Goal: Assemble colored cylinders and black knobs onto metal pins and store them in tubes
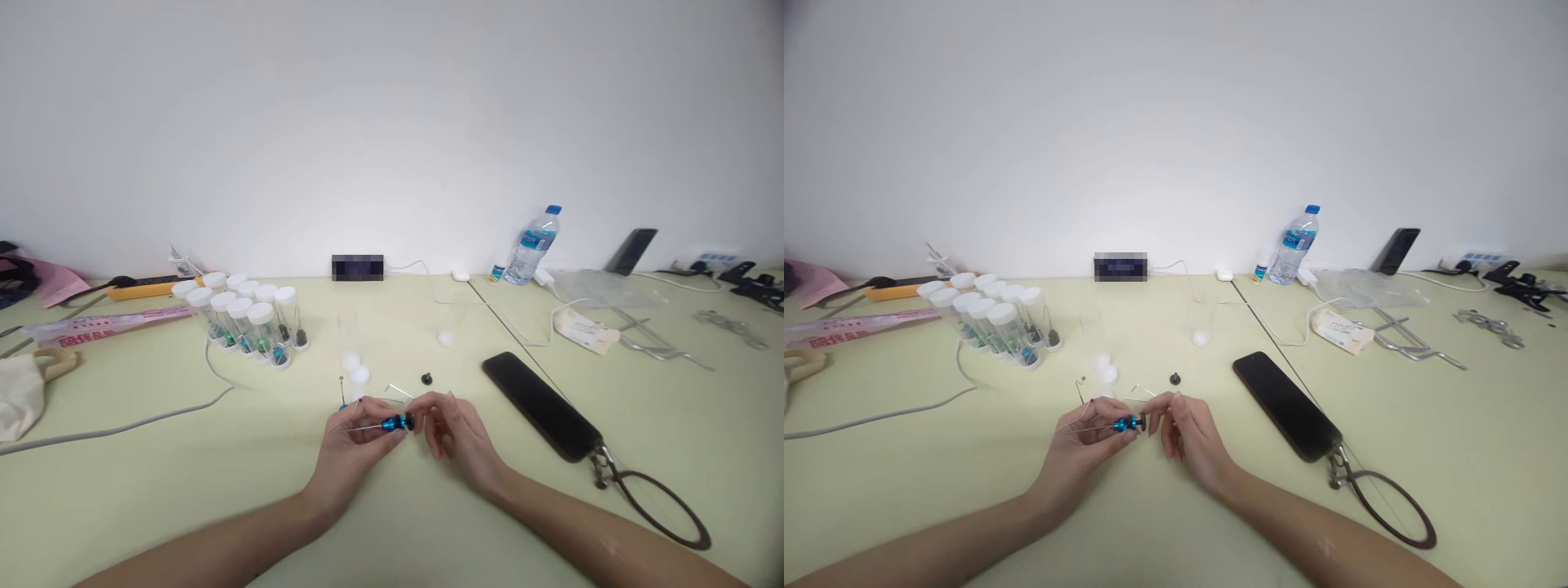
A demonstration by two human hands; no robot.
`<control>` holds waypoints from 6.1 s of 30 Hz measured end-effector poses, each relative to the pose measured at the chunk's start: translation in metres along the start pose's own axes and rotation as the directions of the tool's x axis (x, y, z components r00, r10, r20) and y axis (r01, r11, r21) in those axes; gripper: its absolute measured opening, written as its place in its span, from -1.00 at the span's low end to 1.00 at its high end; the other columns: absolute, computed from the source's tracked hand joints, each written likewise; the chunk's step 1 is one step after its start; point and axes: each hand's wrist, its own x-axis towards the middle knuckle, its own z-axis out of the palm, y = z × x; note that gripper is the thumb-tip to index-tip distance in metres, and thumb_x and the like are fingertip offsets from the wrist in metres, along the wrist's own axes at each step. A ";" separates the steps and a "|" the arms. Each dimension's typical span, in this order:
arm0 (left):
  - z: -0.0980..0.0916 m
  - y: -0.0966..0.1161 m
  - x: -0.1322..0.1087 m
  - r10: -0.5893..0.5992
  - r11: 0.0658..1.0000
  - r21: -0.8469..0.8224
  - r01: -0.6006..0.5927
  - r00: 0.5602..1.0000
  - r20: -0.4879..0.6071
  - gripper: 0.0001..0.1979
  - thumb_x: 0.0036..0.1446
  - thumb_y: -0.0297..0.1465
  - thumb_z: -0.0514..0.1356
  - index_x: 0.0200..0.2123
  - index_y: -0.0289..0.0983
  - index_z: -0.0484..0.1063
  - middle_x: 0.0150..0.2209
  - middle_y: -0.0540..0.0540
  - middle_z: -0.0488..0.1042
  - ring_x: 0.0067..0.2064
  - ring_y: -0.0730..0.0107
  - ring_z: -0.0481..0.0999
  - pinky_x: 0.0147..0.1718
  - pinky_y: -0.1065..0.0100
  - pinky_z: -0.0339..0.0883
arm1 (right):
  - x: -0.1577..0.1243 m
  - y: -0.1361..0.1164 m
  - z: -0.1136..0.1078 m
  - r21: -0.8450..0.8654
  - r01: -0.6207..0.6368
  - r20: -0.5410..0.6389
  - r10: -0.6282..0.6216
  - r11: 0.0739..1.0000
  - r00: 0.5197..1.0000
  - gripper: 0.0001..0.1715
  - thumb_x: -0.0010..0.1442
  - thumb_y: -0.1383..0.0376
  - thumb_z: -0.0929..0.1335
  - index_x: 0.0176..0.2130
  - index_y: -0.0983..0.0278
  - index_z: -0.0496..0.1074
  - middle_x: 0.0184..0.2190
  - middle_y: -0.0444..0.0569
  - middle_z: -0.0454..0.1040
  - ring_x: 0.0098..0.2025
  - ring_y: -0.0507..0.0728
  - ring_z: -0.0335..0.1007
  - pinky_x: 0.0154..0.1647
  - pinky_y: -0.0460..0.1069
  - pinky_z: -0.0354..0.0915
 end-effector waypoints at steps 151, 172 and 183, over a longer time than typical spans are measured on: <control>0.000 0.001 0.001 0.013 1.000 0.026 -0.014 1.000 0.013 -0.86 -0.11 -0.45 0.38 -0.41 -0.29 0.53 -0.38 -0.02 0.50 -0.33 0.39 0.53 -0.30 0.42 0.42 | -0.002 0.004 0.001 -0.025 -0.047 0.082 0.049 0.999 0.995 -0.18 0.23 -0.20 0.06 -0.46 0.37 0.46 -0.62 -0.06 0.37 -0.69 -0.05 0.14 -0.70 -0.14 0.02; 0.000 0.001 -0.003 0.226 0.972 0.067 -0.227 0.974 0.022 -0.88 -0.06 -0.41 0.36 -0.38 -0.27 0.53 -0.33 -0.04 0.46 -0.25 0.33 0.52 -0.18 0.31 0.45 | -0.004 -0.004 0.009 -0.147 0.091 0.180 -0.063 0.985 0.982 -0.66 0.24 0.04 0.28 -0.23 0.28 0.31 -0.70 -0.30 0.19 -0.70 -0.07 0.05 -0.67 -0.16 -0.02; 0.001 0.003 -0.007 0.375 0.890 0.245 -0.385 0.923 0.088 -0.86 -0.01 -0.35 0.32 -0.34 -0.25 0.55 -0.32 -0.09 0.46 -0.23 0.30 0.48 -0.17 0.27 0.44 | -0.002 -0.002 0.013 -0.197 0.136 0.230 -0.090 0.971 0.969 -0.47 0.29 -0.06 0.14 -0.45 0.28 0.25 -0.65 -0.21 0.26 -0.69 -0.06 0.11 -0.67 -0.14 0.03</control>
